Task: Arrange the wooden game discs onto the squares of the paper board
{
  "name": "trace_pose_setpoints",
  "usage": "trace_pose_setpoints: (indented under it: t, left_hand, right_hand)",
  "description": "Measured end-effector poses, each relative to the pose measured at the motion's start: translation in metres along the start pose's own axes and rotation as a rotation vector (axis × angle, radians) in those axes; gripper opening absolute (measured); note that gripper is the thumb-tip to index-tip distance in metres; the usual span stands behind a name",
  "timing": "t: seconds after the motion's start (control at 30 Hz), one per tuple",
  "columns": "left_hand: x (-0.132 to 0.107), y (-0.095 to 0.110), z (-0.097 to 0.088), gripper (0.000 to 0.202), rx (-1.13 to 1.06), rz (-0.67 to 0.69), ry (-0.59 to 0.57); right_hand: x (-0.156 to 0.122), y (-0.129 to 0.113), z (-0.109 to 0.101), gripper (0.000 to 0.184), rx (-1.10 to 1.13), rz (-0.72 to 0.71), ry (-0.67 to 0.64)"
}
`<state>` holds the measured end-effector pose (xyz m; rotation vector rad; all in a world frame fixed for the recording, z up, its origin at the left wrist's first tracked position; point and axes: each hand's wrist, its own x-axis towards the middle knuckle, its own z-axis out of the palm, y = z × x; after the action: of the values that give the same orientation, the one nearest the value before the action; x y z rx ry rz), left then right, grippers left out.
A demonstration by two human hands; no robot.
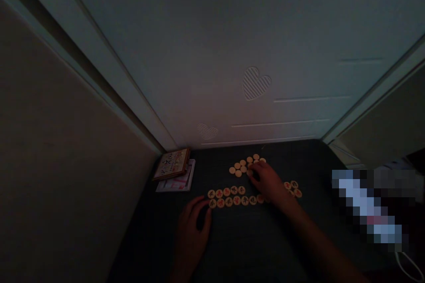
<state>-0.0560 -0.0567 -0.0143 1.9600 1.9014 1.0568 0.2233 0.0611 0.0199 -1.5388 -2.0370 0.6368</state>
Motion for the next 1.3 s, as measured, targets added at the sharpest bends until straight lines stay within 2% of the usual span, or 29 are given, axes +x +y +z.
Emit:
trace_pose_setpoints:
  t: [0.27, 0.4, 0.47, 0.6, 0.67, 0.8, 0.93, 1.1, 1.2, 1.3]
  left_hand:
    - [0.001, -0.001, 0.000, 0.023, 0.018, 0.018, 0.019]
    - [0.001, 0.001, -0.001, 0.023, 0.018, 0.020, 0.015]
    - [0.001, 0.001, -0.001, 0.024, 0.018, 0.021, 0.012]
    - [0.000, -0.001, 0.000, 0.025, 0.018, 0.024, 0.004]
    - [0.001, -0.002, 0.001, 0.024, 0.013, 0.021, 0.010]
    - [0.002, -0.001, -0.001, 0.024, -0.015, -0.007, 0.033]
    - [0.002, 0.002, -0.003, 0.025, -0.033, -0.023, 0.054]
    - [0.003, 0.001, -0.003, 0.025, -0.045, -0.026, 0.076]
    - [0.003, 0.003, -0.004, 0.025, -0.044, -0.027, 0.075]
    - [0.004, 0.014, -0.003, 0.023, -0.069, -0.011, 0.078]
  right_hand:
    - [-0.001, -0.002, 0.002, 0.024, 0.064, 0.020, -0.033]
    - [0.000, -0.004, -0.005, 0.023, 0.141, 0.038, -0.040]
    - [-0.001, -0.007, -0.013, 0.027, 0.321, 0.076, -0.071]
    - [-0.009, -0.014, -0.030, 0.038, 1.040, 0.259, -0.103]
    - [-0.014, -0.014, -0.035, 0.037, 1.277, 0.327, -0.081]
    - [-0.022, -0.010, -0.036, 0.028, 1.522, 0.409, -0.021]
    - [-0.030, -0.010, -0.033, 0.029, 1.719, 0.479, -0.033]
    - [-0.042, -0.012, -0.027, 0.032, 1.711, 0.531, -0.019]
    - [-0.048, -0.011, -0.024, 0.031, 1.583, 0.518, 0.018]
    - [-0.053, -0.010, -0.023, 0.032, 1.407, 0.467, 0.040]
